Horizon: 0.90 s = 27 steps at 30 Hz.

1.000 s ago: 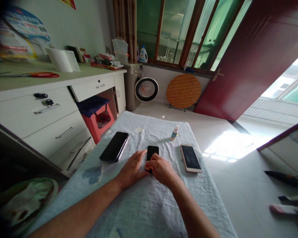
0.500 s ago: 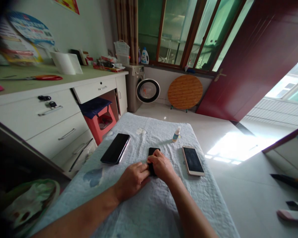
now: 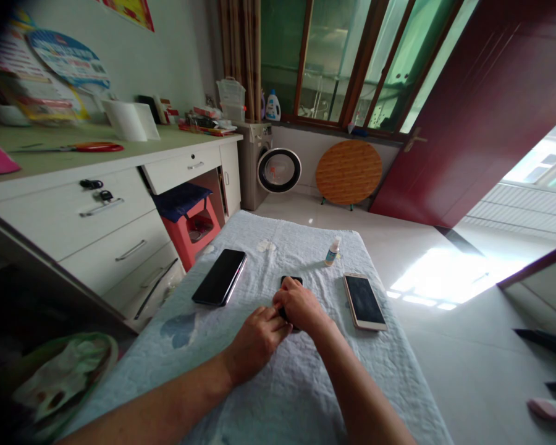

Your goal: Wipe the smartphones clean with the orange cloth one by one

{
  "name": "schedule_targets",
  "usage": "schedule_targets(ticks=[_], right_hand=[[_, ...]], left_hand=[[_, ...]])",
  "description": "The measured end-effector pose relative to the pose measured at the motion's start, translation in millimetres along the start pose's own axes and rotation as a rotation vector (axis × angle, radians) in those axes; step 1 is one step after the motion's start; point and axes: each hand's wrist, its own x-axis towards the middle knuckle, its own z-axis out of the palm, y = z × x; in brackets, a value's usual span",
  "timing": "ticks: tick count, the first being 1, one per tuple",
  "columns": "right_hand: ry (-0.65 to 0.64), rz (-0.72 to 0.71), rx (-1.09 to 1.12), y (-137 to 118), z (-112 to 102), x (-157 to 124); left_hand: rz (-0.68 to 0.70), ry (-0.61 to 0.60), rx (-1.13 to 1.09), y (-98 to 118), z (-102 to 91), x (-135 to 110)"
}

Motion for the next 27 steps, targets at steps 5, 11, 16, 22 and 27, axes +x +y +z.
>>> schedule_targets(ticks=[5, 11, 16, 22, 27], right_hand=[[0.053, 0.047, -0.020, 10.0, -1.6, 19.8], [0.079, 0.109, -0.017, 21.4, -0.7, 37.9], [0.092, 0.133, -0.032, 24.3, 1.9, 45.1], [0.114, 0.210, -0.080, 32.2, 3.3, 48.8], [0.124, 0.287, -0.082, 41.5, 0.2, 37.9]], left_hand=[[-0.044, -0.037, -0.020, 1.5, 2.2, 2.3], [-0.098, -0.092, -0.061, 1.6, 5.0, 2.6], [-0.110, -0.105, -0.059, 1.9, 4.9, 3.5], [-0.105, -0.116, -0.073, 2.1, 2.8, 4.0], [-0.126, -0.106, -0.069, 3.2, 1.0, 4.1]])
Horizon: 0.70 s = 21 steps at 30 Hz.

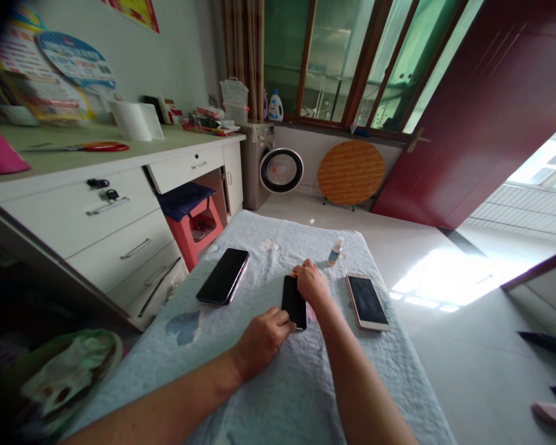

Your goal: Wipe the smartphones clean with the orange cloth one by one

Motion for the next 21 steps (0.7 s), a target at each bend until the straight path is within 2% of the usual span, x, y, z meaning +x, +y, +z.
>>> schedule_targets(ticks=[9, 16, 21], right_hand=[[0.039, 0.096, -0.004, 12.3, -5.7, -34.9], [0.042, 0.057, 0.084, 11.6, -8.6, -59.8], [-0.035, 0.063, 0.138, 8.4, -14.2, -75.2]], left_hand=[[-0.006, -0.031, -0.038, 0.1, -1.9, -0.1], [0.004, -0.026, -0.044, -1.6, -1.8, 0.0], [0.011, -0.017, -0.038, -2.3, -1.5, -0.6]])
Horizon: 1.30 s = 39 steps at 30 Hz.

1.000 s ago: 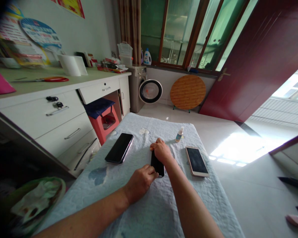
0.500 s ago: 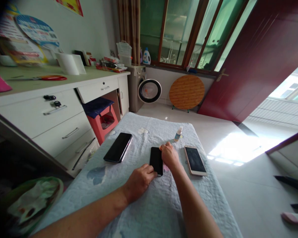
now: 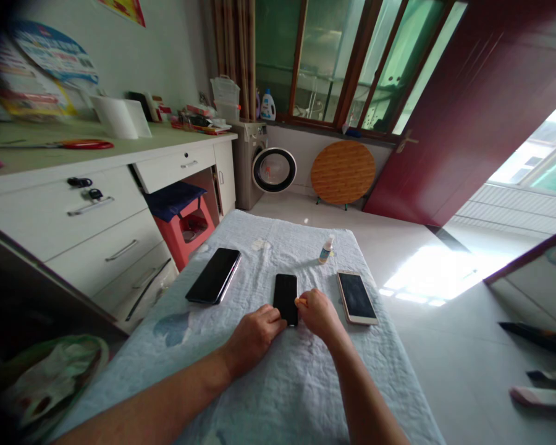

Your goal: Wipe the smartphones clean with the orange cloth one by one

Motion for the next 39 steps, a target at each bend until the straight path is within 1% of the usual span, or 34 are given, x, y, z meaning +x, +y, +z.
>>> schedule_targets(ticks=[3, 6, 8, 10, 13, 14, 16, 17, 19, 21, 23, 31, 39], right_hand=[[-0.072, 0.020, 0.047, -2.9, -6.4, -7.8], [-0.161, 0.037, 0.137, -5.1, -13.8, -13.9], [-0.196, 0.056, 0.208, -5.3, -17.0, -16.1], [-0.190, 0.099, 0.280, -4.1, -17.4, -16.5], [-0.117, 0.176, 0.383, -0.7, -12.9, -14.6], [-0.088, 0.200, 0.420, 0.6, -10.7, -13.7], [-0.044, 0.249, 0.502, 2.7, -6.3, -12.2], [-0.045, 0.274, 0.535, 3.3, -4.6, -11.8], [-0.091, 0.315, 0.564, 3.6, -2.6, -11.5], [-0.147, 0.349, 0.560, 2.6, -2.4, -12.0], [-0.176, 0.379, 0.570, 0.5, -3.6, -12.9], [-0.144, 0.471, 0.731, -6.4, -4.4, -14.1], [-0.168, 0.432, 0.954, 9.0, 7.1, -9.7]], left_hand=[[0.003, 0.005, 0.000, 0.0, -0.4, 0.0], [0.004, 0.005, -0.004, 0.1, -0.2, 0.2], [0.001, 0.005, -0.007, -0.1, 0.4, 0.3], [0.005, 0.011, -0.021, -1.1, 0.5, 0.2], [0.027, 0.043, -0.097, -5.6, -1.6, -0.5], [0.023, 0.067, -0.132, -7.9, -2.9, -0.8], [-0.027, 0.156, -0.167, -12.8, -5.9, -1.3], [-0.052, 0.195, -0.173, -15.3, -7.2, -1.5], [-0.095, 0.239, -0.177, -19.2, -9.0, -1.7], [-0.128, 0.231, -0.175, -21.3, -9.5, -2.1], [-0.150, 0.205, -0.171, -21.6, -8.8, -2.5], [-0.160, 0.153, -0.148, -18.9, -5.1, -3.1], [-0.170, 0.144, -0.142, -16.0, -6.1, -3.4]])
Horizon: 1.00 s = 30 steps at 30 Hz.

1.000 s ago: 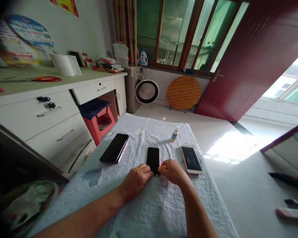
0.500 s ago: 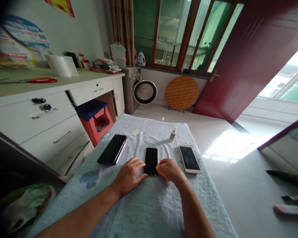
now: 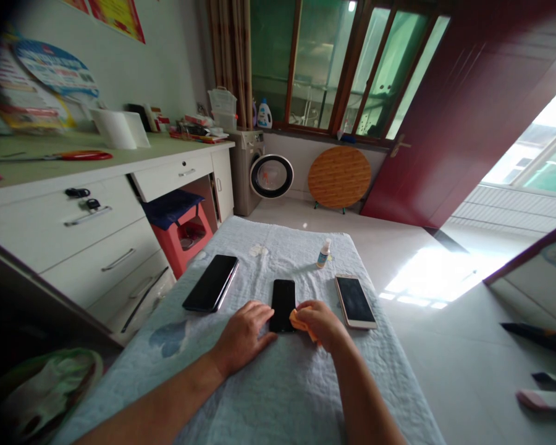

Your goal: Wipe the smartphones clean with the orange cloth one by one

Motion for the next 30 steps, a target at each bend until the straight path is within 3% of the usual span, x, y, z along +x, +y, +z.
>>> schedule_targets(ticks=[9, 18, 23, 30], right_hand=[[-0.133, -0.045, 0.161, -3.8, -3.1, -5.3], [-0.214, -0.130, 0.245, -14.6, 12.6, -18.8], [-0.316, -0.165, 0.301, -12.7, 15.8, -19.0], [-0.358, -0.176, 0.302, -11.3, 18.0, -17.8]], left_hand=[[-0.020, 0.020, -0.032, -2.8, 1.0, -0.3], [-0.039, 0.035, -0.045, 0.5, -7.1, 1.3], [-0.069, 0.097, -0.059, 0.8, -5.5, 0.2], [-0.065, 0.209, -0.102, 1.3, -0.8, -2.3]])
